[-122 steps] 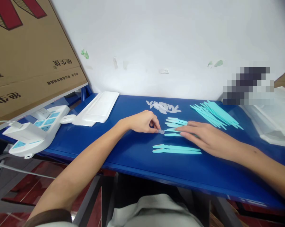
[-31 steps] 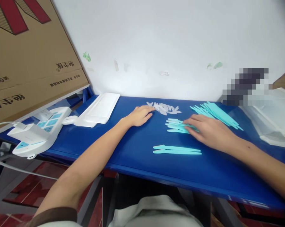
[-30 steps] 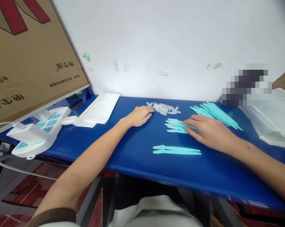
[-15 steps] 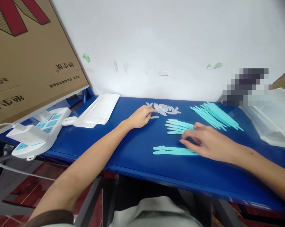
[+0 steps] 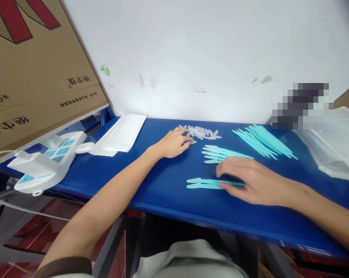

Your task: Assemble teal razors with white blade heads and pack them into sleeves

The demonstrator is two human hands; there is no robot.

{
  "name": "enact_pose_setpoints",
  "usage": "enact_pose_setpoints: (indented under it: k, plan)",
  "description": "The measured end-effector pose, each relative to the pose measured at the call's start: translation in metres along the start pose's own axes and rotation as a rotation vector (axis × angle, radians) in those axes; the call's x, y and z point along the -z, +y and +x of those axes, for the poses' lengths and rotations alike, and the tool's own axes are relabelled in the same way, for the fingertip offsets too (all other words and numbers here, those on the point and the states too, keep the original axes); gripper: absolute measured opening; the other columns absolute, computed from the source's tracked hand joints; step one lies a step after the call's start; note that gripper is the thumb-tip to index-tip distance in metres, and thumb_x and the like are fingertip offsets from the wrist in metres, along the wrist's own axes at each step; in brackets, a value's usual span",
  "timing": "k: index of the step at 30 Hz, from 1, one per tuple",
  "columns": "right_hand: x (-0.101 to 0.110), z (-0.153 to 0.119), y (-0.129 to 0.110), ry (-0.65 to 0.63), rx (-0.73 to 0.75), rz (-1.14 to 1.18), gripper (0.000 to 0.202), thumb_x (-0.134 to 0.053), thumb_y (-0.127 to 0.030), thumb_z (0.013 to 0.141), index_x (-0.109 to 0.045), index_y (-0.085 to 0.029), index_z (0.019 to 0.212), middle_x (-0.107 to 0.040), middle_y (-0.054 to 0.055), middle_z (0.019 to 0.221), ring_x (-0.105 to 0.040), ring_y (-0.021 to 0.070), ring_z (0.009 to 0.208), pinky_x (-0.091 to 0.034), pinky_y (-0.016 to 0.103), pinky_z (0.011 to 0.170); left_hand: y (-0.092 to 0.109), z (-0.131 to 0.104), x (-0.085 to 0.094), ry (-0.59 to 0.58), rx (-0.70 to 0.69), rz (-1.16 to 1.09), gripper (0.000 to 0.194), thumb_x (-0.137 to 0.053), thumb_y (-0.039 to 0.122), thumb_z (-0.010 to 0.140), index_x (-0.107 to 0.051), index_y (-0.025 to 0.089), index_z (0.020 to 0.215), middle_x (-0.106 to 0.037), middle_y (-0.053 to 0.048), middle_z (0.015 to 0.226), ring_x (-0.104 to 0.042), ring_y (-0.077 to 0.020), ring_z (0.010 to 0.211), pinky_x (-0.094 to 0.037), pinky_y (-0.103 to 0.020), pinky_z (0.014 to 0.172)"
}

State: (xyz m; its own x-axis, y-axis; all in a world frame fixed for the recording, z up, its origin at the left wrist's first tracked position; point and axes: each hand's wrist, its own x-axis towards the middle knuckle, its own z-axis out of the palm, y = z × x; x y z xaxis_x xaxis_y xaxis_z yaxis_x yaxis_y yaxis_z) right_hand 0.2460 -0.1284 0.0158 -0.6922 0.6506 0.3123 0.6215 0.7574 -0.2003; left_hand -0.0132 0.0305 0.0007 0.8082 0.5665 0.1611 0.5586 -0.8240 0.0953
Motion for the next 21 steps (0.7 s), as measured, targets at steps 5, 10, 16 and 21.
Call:
enact_pose_setpoints:
  k: [5, 10, 16, 21]
  plan:
    - [-0.005, 0.000, 0.000, -0.016, 0.067, 0.033, 0.017, -0.059, -0.025, 0.099, -0.073, -0.019, 0.107, -0.076, 0.008, 0.099, -0.071, 0.0192, 0.087, -0.055, 0.033, 0.078, -0.014, -0.007, 0.005, 0.021, -0.052, -0.023, 0.043, -0.041, 0.030, 0.104, -0.073, 0.013, 0.126, -0.069, -0.015, 0.129, -0.061, -0.0294, 0.119, -0.046, -0.045, 0.108]
    - [-0.006, 0.000, 0.000, 0.000, 0.088, 0.050, 0.020, -0.059, -0.024, 0.099, -0.078, -0.020, 0.106, -0.078, 0.008, 0.097, -0.073, 0.0192, 0.086, -0.058, 0.033, 0.078, -0.011, -0.006, 0.008, 0.037, -0.083, -0.027, 0.036, -0.049, 0.032, 0.102, -0.077, 0.017, 0.119, -0.073, -0.012, 0.119, -0.065, -0.0280, 0.111, -0.049, -0.042, 0.099]
    - [-0.007, -0.001, 0.001, -0.002, 0.086, 0.045, 0.022, -0.058, -0.022, 0.100, -0.078, -0.019, 0.108, -0.078, 0.009, 0.101, -0.074, 0.0195, 0.088, -0.060, 0.031, 0.077, -0.008, -0.007, 0.010, 0.031, -0.069, -0.040, 0.032, -0.055, 0.031, 0.101, -0.078, 0.017, 0.118, -0.074, -0.012, 0.119, -0.065, -0.0271, 0.109, -0.049, -0.040, 0.096]
    - [-0.009, -0.003, 0.002, -0.016, 0.094, -0.017, 0.024, -0.056, -0.023, 0.102, -0.078, -0.018, 0.111, -0.078, 0.009, 0.103, -0.074, 0.0197, 0.089, -0.060, 0.032, 0.079, -0.008, -0.007, 0.010, 0.015, -0.081, -0.068, 0.034, -0.053, 0.037, 0.105, -0.078, 0.018, 0.118, -0.074, -0.011, 0.118, -0.064, -0.0265, 0.110, -0.048, -0.039, 0.096]
